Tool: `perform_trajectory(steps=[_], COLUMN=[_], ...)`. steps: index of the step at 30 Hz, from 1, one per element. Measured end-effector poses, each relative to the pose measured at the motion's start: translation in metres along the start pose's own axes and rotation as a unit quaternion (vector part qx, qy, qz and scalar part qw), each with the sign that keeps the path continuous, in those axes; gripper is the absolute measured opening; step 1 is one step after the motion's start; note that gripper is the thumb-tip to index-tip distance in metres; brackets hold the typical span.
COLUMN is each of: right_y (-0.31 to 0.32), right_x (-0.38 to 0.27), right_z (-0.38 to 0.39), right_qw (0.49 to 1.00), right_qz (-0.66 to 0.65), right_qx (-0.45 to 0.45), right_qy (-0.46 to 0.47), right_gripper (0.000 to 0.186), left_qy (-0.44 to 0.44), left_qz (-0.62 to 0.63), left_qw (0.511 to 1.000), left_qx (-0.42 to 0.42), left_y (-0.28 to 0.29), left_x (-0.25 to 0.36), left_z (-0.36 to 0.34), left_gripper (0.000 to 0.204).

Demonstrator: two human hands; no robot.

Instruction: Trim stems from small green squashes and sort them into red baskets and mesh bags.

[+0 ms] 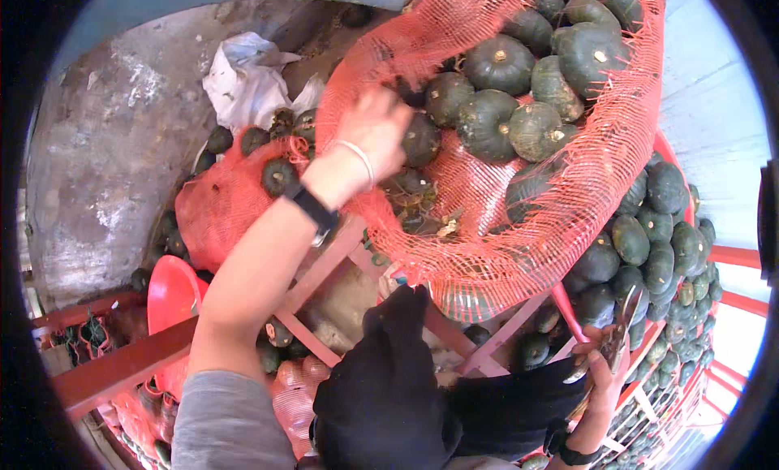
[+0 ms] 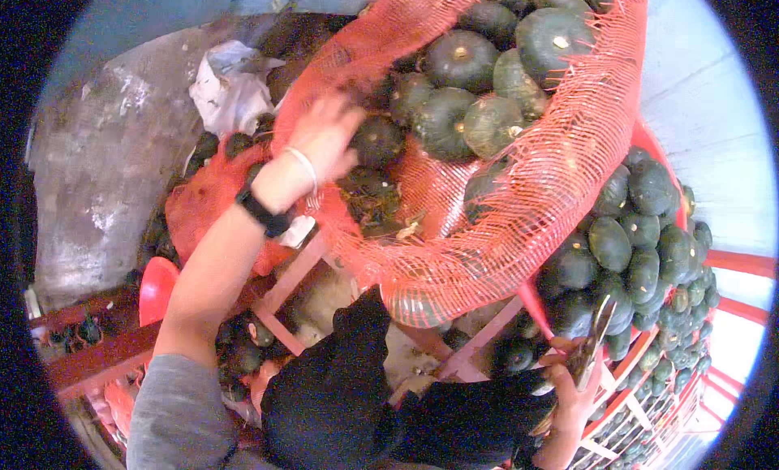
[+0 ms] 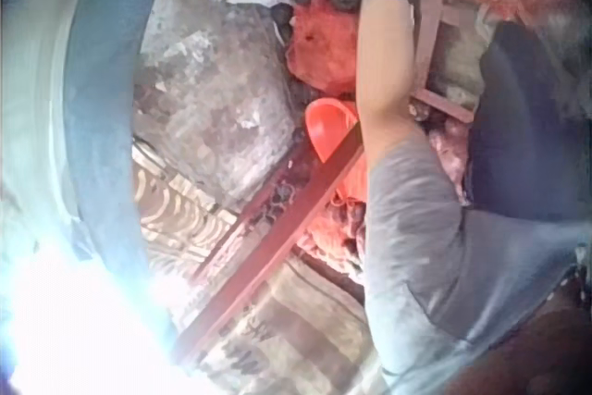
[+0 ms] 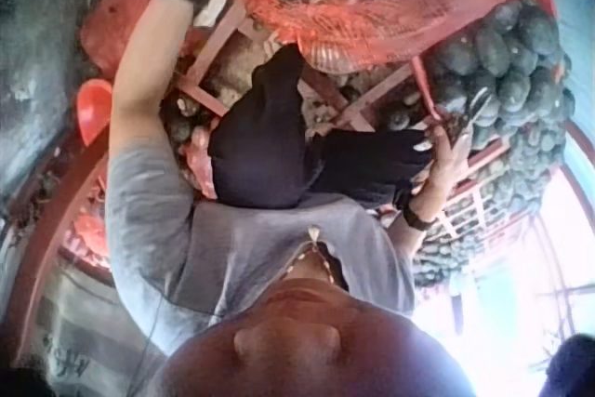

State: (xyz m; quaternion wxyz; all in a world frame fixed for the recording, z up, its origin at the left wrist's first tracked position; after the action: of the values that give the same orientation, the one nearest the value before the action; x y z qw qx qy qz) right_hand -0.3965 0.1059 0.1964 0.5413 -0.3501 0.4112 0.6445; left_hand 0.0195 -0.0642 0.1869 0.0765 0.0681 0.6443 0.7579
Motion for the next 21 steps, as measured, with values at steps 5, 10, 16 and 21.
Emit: perform_trajectory(steps=[5,10,16,21], right_y=[0.006,-0.001,-0.034,-0.075], right_x=[0.008,0.021,0.012,-0.036], right_z=[0.015,0.015,0.000,-0.013], right_qw=[0.999,0.997,0.998,0.961], right_qz=[-0.006,-0.056,-0.034,0.228], right_qx=[0.025,0.021,-0.031,-0.126], right_qy=[-0.043,-0.057,-0.045,0.088], right_gripper=[0.047,0.051,0.048,0.054], left_qy=[0.098,0.057,-0.124,0.029], left_qz=[0.004,0.464,0.970,0.992], left_qw=[0.995,0.882,0.208,0.121], left_qx=[0.008,0.060,-0.003,0.030], left_y=[-0.020,0.006,0.014,-0.032], left_x=[-0.080,-0.092,0.000,0.019], left_z=[-0.025,-0.008,0.040,0.076], left_gripper=[0.078,0.070,0.069,0.077])
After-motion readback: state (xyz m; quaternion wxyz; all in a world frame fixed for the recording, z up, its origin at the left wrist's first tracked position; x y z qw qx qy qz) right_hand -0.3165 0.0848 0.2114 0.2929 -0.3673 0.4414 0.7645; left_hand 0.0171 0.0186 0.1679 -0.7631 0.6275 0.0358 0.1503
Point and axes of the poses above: each hand's wrist, its own z-axis away from the middle knuckle, its own y-axis out of the back of the hand, x = y × z, the point moved 9 cm from there along -z, towards the middle knuckle, and after that the axes turned 8 degrees about -x, right-handed, at the moved point
